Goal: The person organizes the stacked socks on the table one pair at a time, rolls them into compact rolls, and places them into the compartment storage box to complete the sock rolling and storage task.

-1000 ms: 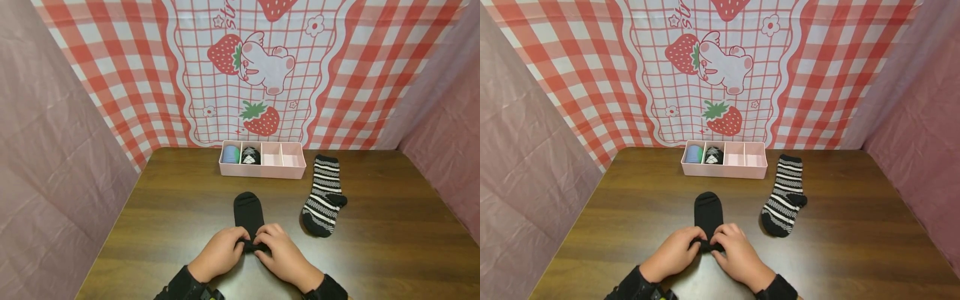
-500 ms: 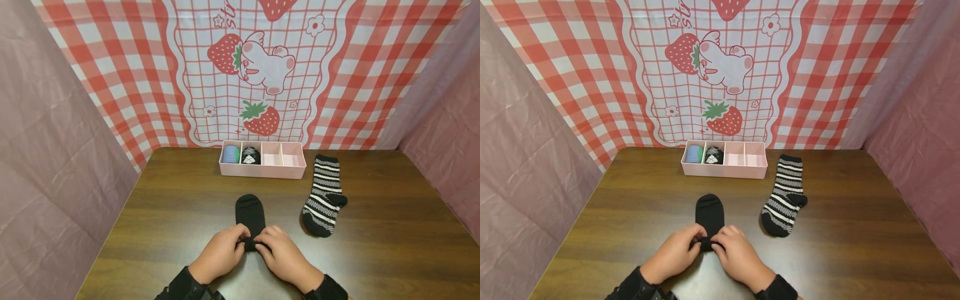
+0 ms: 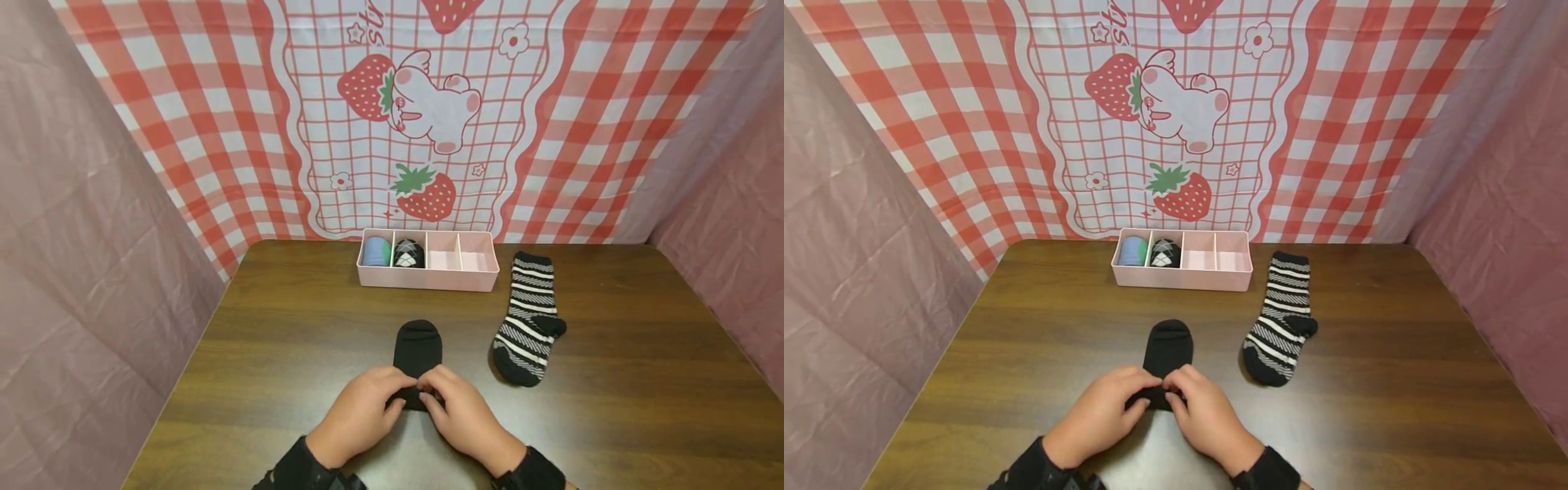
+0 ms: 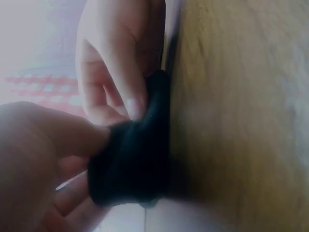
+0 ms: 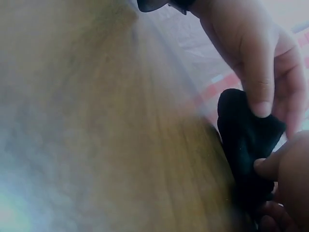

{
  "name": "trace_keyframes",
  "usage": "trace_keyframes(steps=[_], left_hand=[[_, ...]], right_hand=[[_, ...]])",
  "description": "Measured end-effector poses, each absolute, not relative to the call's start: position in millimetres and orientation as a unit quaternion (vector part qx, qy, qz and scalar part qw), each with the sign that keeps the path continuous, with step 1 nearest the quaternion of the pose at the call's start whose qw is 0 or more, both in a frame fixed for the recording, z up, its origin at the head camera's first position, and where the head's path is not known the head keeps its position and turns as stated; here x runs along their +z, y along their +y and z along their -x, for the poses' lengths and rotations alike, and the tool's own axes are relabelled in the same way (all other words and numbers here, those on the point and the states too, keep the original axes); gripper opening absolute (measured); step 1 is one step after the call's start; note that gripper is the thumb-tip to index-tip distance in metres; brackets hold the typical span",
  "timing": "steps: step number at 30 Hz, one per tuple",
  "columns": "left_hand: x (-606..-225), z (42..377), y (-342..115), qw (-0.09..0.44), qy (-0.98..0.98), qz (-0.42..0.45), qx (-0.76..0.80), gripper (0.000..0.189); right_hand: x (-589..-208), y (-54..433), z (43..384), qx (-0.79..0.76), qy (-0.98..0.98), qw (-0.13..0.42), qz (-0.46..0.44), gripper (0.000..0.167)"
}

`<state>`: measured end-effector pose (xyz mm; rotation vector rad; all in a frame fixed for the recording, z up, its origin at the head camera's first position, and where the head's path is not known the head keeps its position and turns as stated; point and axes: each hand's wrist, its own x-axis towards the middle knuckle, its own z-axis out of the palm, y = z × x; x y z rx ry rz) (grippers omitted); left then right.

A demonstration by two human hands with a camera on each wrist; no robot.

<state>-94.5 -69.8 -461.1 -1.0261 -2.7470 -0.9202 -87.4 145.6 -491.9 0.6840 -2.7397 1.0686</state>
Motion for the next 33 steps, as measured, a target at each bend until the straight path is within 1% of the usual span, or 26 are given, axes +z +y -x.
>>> trace_keyframes(steps=[3, 7, 10, 16, 19, 22, 28, 33], left_hand=[[-459.1, 92.9, -67.6, 0.056, -0.88, 0.357, -0.307, 0.031], [-457.3, 91.7, -66.3, 0.088, -0.868, 0.377, -0.311, 0.027], [-456.9, 91.4, -66.0, 0.098, -0.868, 0.385, -0.299, 0.024], [-459.8, 92.5, -64.9, 0.065, -0.88, 0.404, -0.242, 0.027], [-461.4, 92.8, -64.6, 0.05, -0.885, 0.41, -0.216, 0.029], [-461.9, 92.5, -64.5, 0.036, -0.892, 0.405, -0.199, 0.029], [-460.6, 92.3, -63.9, 0.007, -0.908, 0.382, -0.173, 0.031], [-461.6, 92.7, -62.9, 0.001, -0.913, 0.366, -0.177, 0.029]], right_hand=[[-492.1, 145.6, 88.0, 0.352, -0.91, 0.057, -0.213, 0.018], [-492.1, 144.8, 89.9, 0.348, -0.914, 0.055, -0.204, 0.015], [-491.8, 144.5, 90.5, 0.343, -0.917, 0.057, -0.197, 0.014], [-489.0, 143.4, 90.2, 0.363, -0.915, 0.039, -0.172, 0.017], [-487.8, 143.1, 90.2, 0.372, -0.912, 0.025, -0.168, 0.015], [-487.4, 142.9, 90.0, 0.379, -0.91, 0.015, -0.167, 0.014], [-487.4, 143.3, 88.7, 0.375, -0.911, 0.012, -0.173, 0.018], [-486.8, 144.2, 87.9, 0.373, -0.912, 0.004, -0.173, 0.017]])
